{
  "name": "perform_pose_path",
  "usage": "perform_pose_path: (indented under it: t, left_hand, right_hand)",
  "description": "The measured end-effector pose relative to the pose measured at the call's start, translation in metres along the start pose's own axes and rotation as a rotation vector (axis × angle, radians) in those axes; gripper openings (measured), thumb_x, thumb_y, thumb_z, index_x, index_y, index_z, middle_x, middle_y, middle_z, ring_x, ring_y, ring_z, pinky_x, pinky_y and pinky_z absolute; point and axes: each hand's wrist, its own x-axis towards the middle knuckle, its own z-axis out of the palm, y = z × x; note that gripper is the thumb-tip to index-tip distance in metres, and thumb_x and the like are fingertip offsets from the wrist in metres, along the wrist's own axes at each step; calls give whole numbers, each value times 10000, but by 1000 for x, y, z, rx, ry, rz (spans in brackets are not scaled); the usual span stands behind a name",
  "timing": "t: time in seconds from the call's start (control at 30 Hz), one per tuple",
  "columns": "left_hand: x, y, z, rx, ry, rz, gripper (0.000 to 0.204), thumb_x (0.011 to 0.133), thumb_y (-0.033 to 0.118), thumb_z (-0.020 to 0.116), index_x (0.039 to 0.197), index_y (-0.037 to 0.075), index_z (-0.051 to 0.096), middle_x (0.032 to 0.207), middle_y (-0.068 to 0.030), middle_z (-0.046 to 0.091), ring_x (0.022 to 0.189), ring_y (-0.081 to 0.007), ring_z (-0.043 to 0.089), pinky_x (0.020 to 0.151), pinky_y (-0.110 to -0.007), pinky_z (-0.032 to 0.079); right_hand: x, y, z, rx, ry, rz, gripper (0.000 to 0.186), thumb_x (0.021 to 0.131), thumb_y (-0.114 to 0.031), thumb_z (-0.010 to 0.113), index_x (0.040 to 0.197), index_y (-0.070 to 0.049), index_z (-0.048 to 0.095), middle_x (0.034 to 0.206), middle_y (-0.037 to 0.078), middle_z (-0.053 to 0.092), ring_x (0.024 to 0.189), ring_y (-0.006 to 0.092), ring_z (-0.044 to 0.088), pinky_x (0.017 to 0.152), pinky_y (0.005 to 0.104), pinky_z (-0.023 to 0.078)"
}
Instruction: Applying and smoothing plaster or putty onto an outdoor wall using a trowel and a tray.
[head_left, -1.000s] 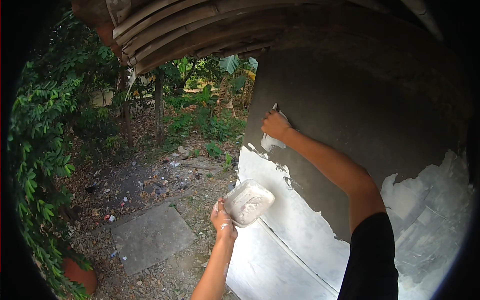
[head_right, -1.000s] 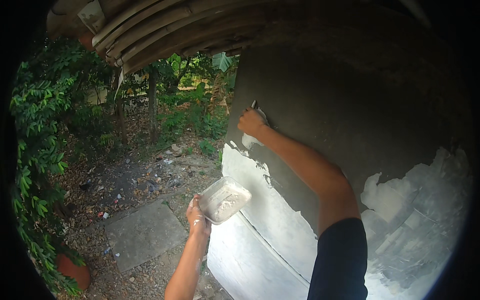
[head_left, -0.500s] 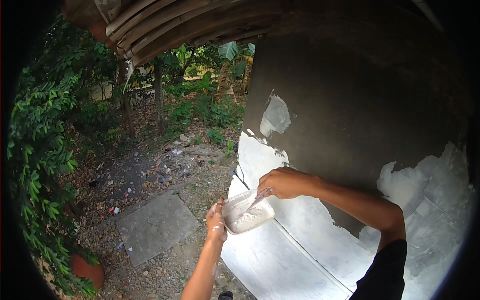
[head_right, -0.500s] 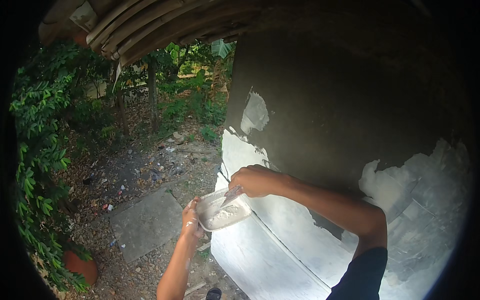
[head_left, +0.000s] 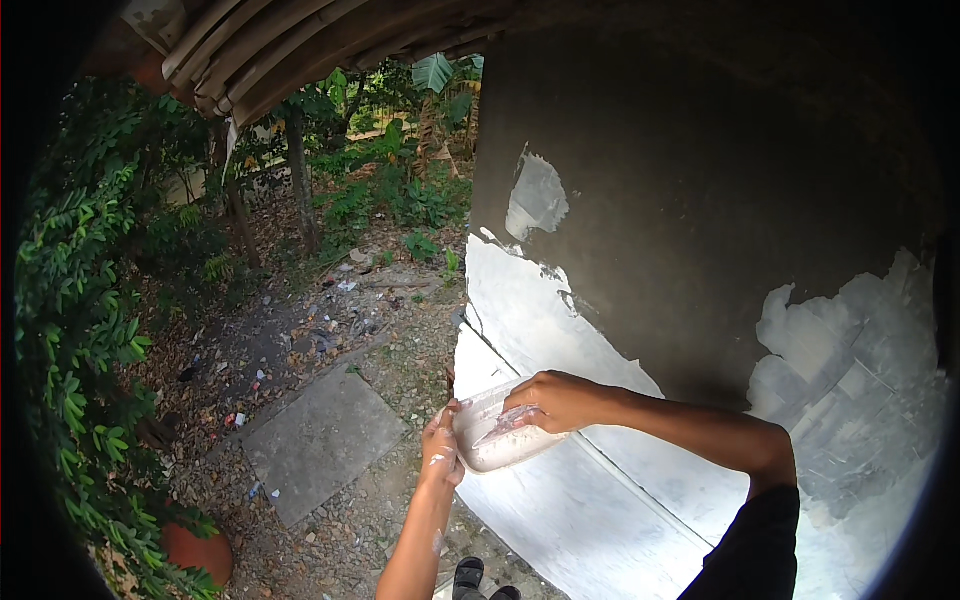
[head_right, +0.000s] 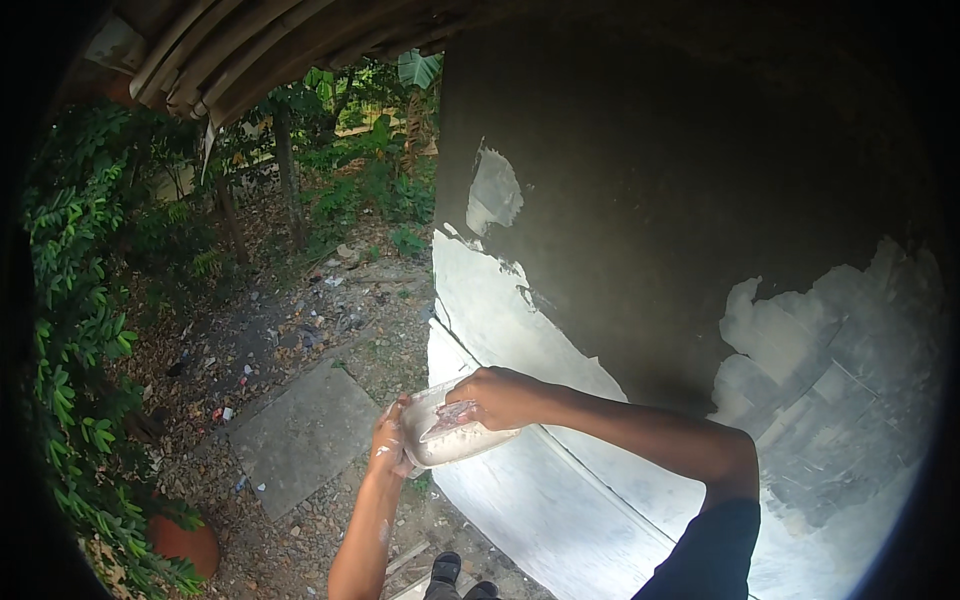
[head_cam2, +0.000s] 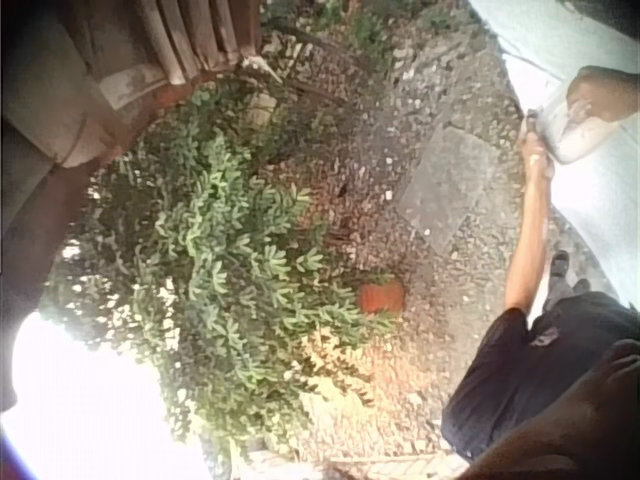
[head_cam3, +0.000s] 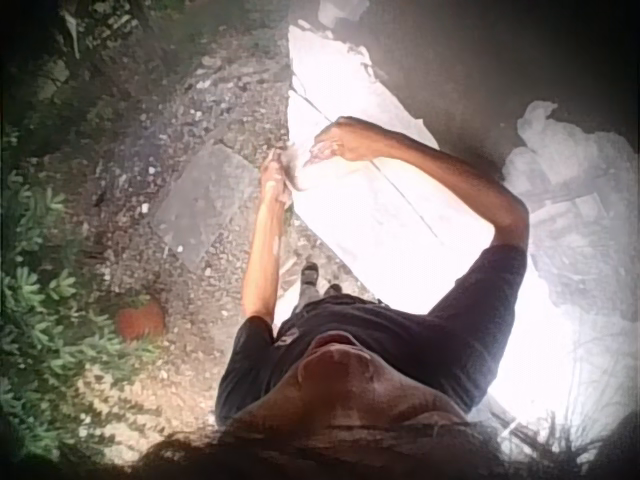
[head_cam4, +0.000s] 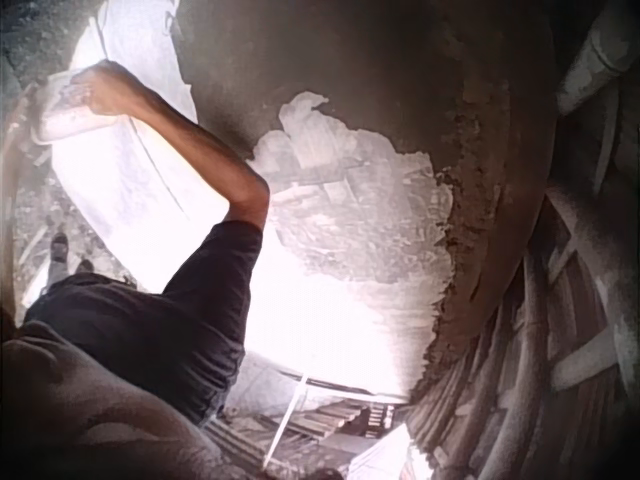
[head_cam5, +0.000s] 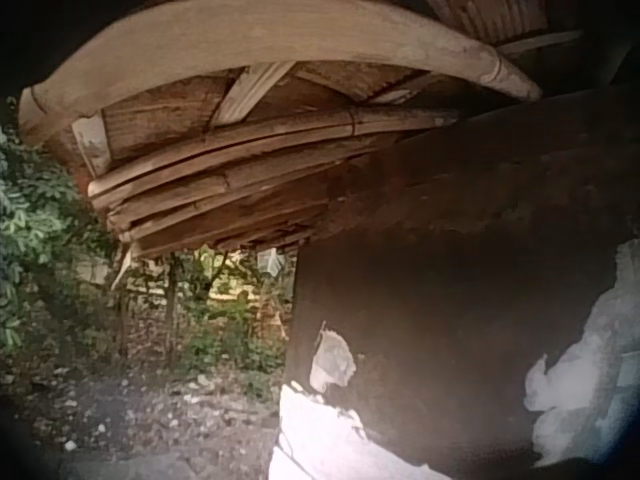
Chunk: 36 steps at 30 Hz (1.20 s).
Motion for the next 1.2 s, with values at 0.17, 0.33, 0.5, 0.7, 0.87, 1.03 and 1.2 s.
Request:
perform_pose_path:
  t: [0.17,0.33,0.5,0.7,0.87,1.03,1.2]
  left_hand:
    - [0,-3,-1,52,-27,74,237,946,217,493,1095,45,560,1070,-127,580,945,-249,586,819,-392,517]
    - [4,-3,1,-21,-42,52,202,954,216,480,1053,61,563,1070,-125,582,952,-247,584,830,-390,514]
    - [7,5,18,-55,-42,8,169,920,173,557,995,39,627,964,-56,624,901,-152,573,821,-282,463]
    - [39,40,47,-142,-116,70,149,931,161,534,992,57,621,1005,-57,613,940,-162,564,861,-292,456]
    - [92,92,93,-197,-244,13,138,926,173,524,969,69,604,986,-74,610,904,-197,571,834,-331,489]
    - [119,116,111,-179,-205,95,141,918,199,542,941,80,615,935,-74,620,888,-194,568,795,-339,490]
    - [129,104,116,-161,-165,179,172,918,226,557,957,74,627,952,-58,628,858,-175,557,792,-329,471]
  right_hand:
    - [-5,-8,10,-22,-70,-27,239,791,-69,638,1008,32,630,942,179,656,834,334,627,724,400,488]
    - [-5,-8,4,-6,8,-20,251,775,-87,654,1008,2,629,900,179,651,841,341,624,715,422,482]
    - [5,2,-32,19,-57,-43,253,799,-101,645,1023,14,624,909,182,654,839,328,624,730,408,481]
    - [48,9,-160,75,50,152,283,806,-137,683,1055,-10,638,859,85,686,759,121,606,704,300,478]
    - [98,2,-268,-291,242,164,266,794,-62,663,1056,-21,648,898,106,691,773,178,646,705,322,497]
    - [166,25,-318,-1231,377,110,159,798,-74,594,922,-63,692,900,96,678,853,248,652,733,379,522]
    - [193,97,-331,-1600,348,160,161,801,-157,557,768,-110,707,937,47,655,947,226,626,731,383,531]
